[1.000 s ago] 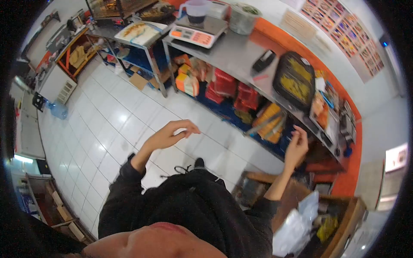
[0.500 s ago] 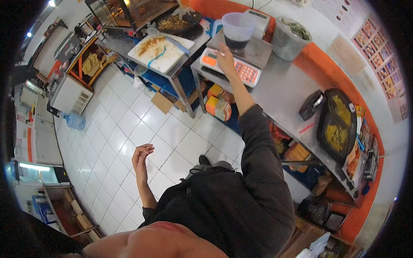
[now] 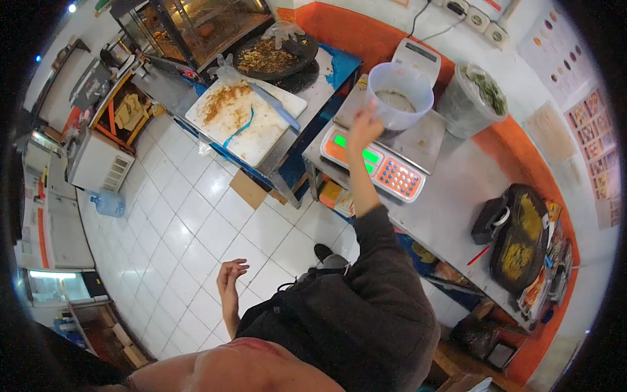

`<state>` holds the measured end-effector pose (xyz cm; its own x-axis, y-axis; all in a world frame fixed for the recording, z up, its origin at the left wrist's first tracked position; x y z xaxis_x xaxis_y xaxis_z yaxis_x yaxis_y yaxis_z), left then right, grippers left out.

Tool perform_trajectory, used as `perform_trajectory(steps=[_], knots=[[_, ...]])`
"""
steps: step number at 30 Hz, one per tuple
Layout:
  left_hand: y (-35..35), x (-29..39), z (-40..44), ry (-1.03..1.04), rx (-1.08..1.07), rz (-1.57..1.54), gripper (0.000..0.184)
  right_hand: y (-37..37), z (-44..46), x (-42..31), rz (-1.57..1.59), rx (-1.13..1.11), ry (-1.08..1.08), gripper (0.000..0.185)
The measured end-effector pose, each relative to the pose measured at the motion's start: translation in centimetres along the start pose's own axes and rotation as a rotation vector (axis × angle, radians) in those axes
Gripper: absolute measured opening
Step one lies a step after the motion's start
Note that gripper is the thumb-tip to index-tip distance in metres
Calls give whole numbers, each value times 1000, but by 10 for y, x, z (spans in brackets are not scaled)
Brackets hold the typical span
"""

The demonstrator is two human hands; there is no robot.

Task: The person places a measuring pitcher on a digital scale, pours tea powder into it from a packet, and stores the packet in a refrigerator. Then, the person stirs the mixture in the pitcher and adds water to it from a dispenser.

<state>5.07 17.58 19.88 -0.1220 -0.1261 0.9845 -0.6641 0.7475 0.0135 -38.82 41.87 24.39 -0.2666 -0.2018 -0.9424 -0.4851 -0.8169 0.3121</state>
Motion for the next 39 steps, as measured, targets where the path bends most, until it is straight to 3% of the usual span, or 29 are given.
perform_trajectory(steps=[3, 7, 15, 19, 20, 21, 22, 24, 28, 29, 31, 34, 38, 39], knots=[[-25, -3, 18, -12, 76, 12, 16, -15, -7, -16, -48, -125, -50, 50], [-63, 0, 27, -27, 186, 2, 16, -18, -43, -18, -21, -282, 76, 49], [-199, 5, -4, 37, 421, -33, 13, -2, -193, 9, 0, -624, 210, 33], [-300, 11, -30, 75, 429, -1, 16, 28, -325, 16, -141, -839, 334, 37], [-328, 23, -41, 96, 472, 43, 16, 47, -364, 4, -93, -940, 210, 41], [-358, 28, -50, 151, 497, 121, 17, 68, -417, -4, 71, -1048, 360, 43], [-395, 30, -61, 164, 598, 111, 17, 87, -459, -3, 101, -1145, 376, 43], [-434, 38, -79, 198, 598, 127, 19, 102, -524, -2, 140, -1335, 489, 45], [-530, 54, -100, 246, 700, 239, 20, 147, -666, 4, 129, -1462, 595, 47], [-555, 58, -105, 266, 699, 201, 20, 159, -710, -5, 135, -1582, 557, 46], [-624, 61, -117, 291, 715, 198, 21, 179, -811, -25, 246, -1830, 552, 43], [-724, 66, -139, 322, 735, 203, 26, 200, -939, -36, 271, -2002, 610, 39], [-874, 54, -183, 332, 893, 128, 32, 227, -1106, -61, 324, -2014, 716, 35], [-900, 42, -206, 247, 979, 158, 31, 231, -1162, -88, 401, -2219, 724, 36]])
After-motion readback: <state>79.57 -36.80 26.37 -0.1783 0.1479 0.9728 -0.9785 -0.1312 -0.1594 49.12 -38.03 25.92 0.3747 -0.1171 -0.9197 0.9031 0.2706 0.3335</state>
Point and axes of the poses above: each hand's wrist, its own z-axis towards the middle knuckle, its own y-axis out of the palm, x = y × z, the point moved 10 cm from there along z, towards the middle knuckle, and after that the axes turned 4 degrees about x, right-handed, at the moved point
